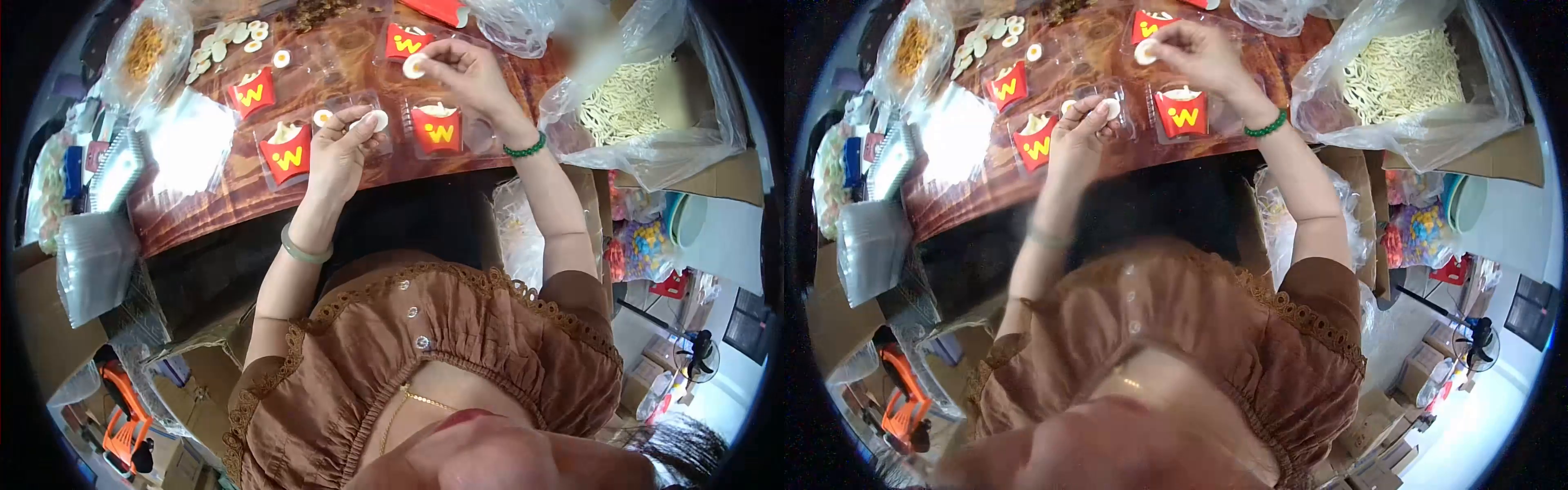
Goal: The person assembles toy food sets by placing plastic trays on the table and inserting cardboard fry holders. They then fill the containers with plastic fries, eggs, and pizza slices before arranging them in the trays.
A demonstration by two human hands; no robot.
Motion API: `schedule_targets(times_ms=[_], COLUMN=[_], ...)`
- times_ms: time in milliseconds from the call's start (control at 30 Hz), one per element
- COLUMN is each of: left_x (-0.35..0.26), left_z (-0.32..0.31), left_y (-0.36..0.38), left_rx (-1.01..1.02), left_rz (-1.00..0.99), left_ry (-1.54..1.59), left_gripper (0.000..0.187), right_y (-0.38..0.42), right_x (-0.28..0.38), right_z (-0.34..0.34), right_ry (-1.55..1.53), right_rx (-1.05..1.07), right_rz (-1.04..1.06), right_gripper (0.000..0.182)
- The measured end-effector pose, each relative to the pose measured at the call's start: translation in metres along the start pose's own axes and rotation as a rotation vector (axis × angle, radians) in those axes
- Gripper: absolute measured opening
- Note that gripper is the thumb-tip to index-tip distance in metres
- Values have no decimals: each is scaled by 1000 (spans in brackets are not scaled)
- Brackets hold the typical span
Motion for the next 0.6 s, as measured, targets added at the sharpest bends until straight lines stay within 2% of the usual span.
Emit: schedule_targets(times_ms=[33,67,200,267,433,500,533,600], left_x=[6,12,38,44,45,41,39,39], left_z=[-5,-8,-21,-25,-40,-45,-47,-46], left_y=[1,2,-4,-6,-12,-15,-17,-20], left_rx=[5,8,80,93,79,80,83,57], left_rz=[72,147,225,229,181,151,115,92], left_ry=[52,101,111,112,98,79,64,35], left_gripper=[16,17,23,27,26,26,26,27], right_y=[-11,-25,-62,-76,-97,-88,-68,-35], right_x=[-15,-36,-73,-74,-87,-68,-46,-32], right_z=[28,57,97,101,104,97,79,49], right_ry=[68,327,521,689,768,760,535,137], right_rx=[-91,-202,-354,-468,-462,-471,-340,69], right_rz=[17,-50,-203,-120,-90,37,-82,-184], right_gripper=[18,20,22,25,28,28,26,24])
Point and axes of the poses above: each hand's wrist, its own y-axis away from the middle knuckle, its own z-axis out of the back of the hand, x = y × z, the point moved 5 cm from there along -y, towards the middle knuckle, and after that the axes turned 12 degrees about -z, right-handed, at the moved point
